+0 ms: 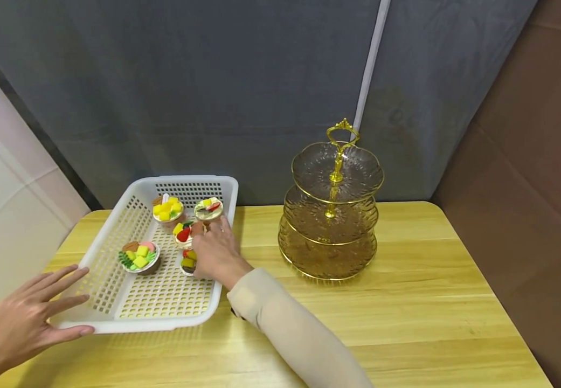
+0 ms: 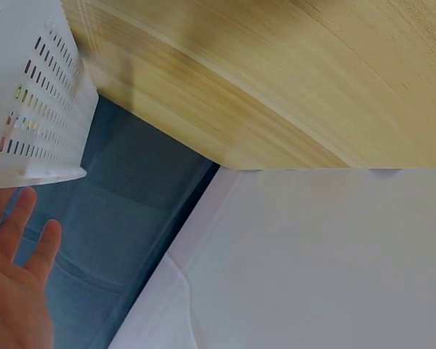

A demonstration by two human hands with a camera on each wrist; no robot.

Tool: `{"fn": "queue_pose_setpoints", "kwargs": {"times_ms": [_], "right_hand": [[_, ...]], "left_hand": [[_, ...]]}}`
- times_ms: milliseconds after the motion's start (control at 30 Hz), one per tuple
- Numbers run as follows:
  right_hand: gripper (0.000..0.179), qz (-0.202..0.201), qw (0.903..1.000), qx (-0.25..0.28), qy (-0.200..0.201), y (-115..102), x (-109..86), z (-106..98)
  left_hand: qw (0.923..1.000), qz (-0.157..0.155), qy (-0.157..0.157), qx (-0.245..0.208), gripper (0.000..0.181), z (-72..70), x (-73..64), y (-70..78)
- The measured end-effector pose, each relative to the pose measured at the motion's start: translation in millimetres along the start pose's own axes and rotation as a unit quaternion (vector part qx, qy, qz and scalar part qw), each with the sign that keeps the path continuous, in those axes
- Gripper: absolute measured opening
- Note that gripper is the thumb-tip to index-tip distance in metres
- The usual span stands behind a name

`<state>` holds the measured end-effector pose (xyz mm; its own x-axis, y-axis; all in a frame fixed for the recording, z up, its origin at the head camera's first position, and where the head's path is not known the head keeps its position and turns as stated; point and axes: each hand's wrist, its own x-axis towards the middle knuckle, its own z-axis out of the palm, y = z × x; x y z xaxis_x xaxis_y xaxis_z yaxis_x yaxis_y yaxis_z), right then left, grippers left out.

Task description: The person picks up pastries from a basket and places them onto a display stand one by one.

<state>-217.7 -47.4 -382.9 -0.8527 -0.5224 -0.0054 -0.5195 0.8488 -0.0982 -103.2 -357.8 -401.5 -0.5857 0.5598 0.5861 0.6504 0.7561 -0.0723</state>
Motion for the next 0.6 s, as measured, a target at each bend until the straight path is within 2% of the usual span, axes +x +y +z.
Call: {"fn": "queue_pose_setpoints", "kwargs": {"times_ms": [133,233,400,600], "right_hand": [[0.092,-0.004,0.9999,0.008,0.006,0.4,-1.0,0.6],[0.104,-0.007,0.9999,0.007,0.01,0.4,-1.0,1.3],[0.106,-0.023,0.9996,0.01,0.016,1.3,-0.1,2.7],[0.077,-0.067,0.9941,0.055,0.066,7.4,-0.1,3.2]], "left_hand": [[1.0,-0.005,-0.006,0.0,0.079,0.6,-0.6,0.1],[0.9999,-0.008,-0.013,0.0,0.078,0.9,-1.2,-0.2],[0.9999,-0.009,-0.014,-0.001,0.077,1.6,-2.2,-0.3],[0.9998,-0.015,-0.011,-0.003,0.078,0.8,-2.4,0.9]]}}
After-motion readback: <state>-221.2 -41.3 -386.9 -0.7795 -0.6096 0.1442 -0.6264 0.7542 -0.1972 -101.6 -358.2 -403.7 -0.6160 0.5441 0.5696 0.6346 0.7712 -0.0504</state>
